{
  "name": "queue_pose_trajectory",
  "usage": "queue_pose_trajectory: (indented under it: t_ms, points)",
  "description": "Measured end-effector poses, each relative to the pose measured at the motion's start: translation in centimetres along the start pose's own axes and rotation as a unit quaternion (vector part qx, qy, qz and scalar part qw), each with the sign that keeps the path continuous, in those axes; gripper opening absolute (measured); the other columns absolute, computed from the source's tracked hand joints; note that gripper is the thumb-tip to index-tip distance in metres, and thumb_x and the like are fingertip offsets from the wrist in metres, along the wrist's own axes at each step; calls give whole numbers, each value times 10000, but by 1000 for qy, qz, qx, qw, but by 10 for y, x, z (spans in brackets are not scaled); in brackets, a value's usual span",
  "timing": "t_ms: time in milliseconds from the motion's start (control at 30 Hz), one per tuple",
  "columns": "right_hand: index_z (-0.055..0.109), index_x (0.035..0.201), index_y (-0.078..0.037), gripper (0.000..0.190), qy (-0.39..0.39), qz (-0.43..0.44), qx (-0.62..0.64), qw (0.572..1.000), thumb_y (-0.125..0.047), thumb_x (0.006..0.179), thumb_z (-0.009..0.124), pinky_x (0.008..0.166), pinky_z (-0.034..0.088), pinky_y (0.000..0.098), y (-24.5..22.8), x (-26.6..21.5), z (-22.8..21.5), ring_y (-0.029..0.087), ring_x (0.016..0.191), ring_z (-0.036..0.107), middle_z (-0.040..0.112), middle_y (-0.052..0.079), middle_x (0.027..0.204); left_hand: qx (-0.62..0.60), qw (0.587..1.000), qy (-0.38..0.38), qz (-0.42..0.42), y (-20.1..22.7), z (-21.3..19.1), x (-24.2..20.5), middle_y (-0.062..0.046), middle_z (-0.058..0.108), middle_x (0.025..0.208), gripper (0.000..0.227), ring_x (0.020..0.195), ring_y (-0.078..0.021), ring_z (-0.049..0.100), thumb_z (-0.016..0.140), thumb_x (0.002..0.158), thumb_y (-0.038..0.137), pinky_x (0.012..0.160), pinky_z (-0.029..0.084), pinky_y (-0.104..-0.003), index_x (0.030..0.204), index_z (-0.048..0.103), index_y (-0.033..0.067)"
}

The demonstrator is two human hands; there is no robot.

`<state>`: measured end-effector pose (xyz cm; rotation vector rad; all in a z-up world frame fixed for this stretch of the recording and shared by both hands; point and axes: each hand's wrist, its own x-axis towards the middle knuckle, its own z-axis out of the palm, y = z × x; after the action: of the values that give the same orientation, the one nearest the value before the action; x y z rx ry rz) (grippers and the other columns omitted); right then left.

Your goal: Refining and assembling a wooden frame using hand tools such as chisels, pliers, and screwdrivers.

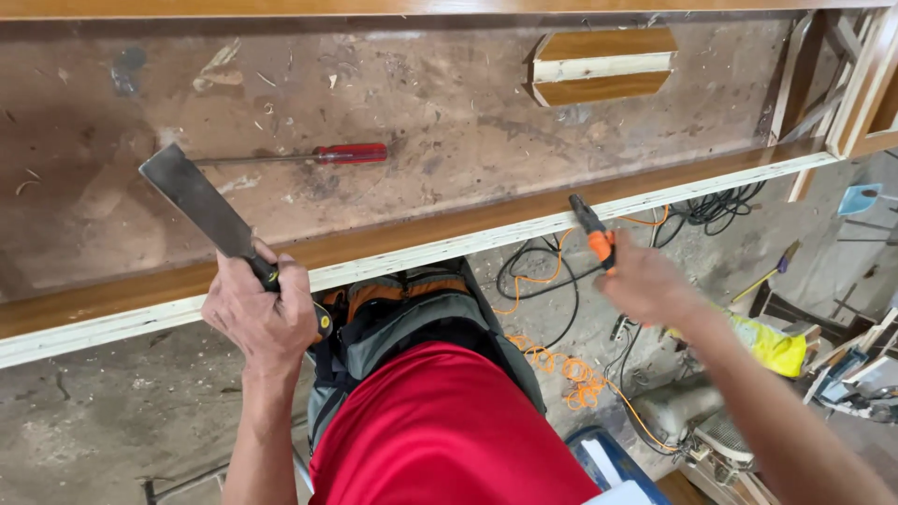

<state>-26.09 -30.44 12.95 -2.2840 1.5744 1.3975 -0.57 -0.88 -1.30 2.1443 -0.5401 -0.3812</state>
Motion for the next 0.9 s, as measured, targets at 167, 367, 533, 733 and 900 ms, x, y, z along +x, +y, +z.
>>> queue_pose_trajectory:
  t_ms: [167,367,533,733,900]
  points:
    - [556,1324,-100,600,-282,-5,414,865,-128,736,673,443,342,309,51,33,-16,150,527,442,496,32,710,0,1000,18,18,0,3,1,-91,528,736,121,651,-315,561,659,933,88,691,426,-433,1020,587,47]
    - [603,1327,-34,613,-347,-12,525,777,-83,719,674,451,371,263,77,51,-12,98,558,447,519,12,761,-12,1000,9,-5,6,-1,3,-92,516,719,137,638,-315,554,650,923,88,666,428,-429,1035,584,45]
    - [559,1378,47,633,-380,-85,676,625,-104,772,664,450,375,274,116,59,-15,125,575,462,548,62,815,7,1000,13,3,3,2,2,-101,520,726,148,637,-317,553,655,911,84,657,421,-435,1032,580,45]
    - [447,1504,-33,683,-186,-144,695,679,-88,831,551,805,553,431,156,76,-54,252,1085,636,613,189,1332,5,1000,23,19,6,3,2,-99,540,751,137,657,-310,575,652,911,92,657,437,-429,1023,581,59]
    - [510,1416,-44,598,-130,-43,516,845,-45,818,492,1040,519,428,92,49,-56,274,1258,637,644,156,1389,-6,999,29,27,8,0,5,-94,513,691,127,615,-303,562,651,890,85,625,425,-434,991,577,62]
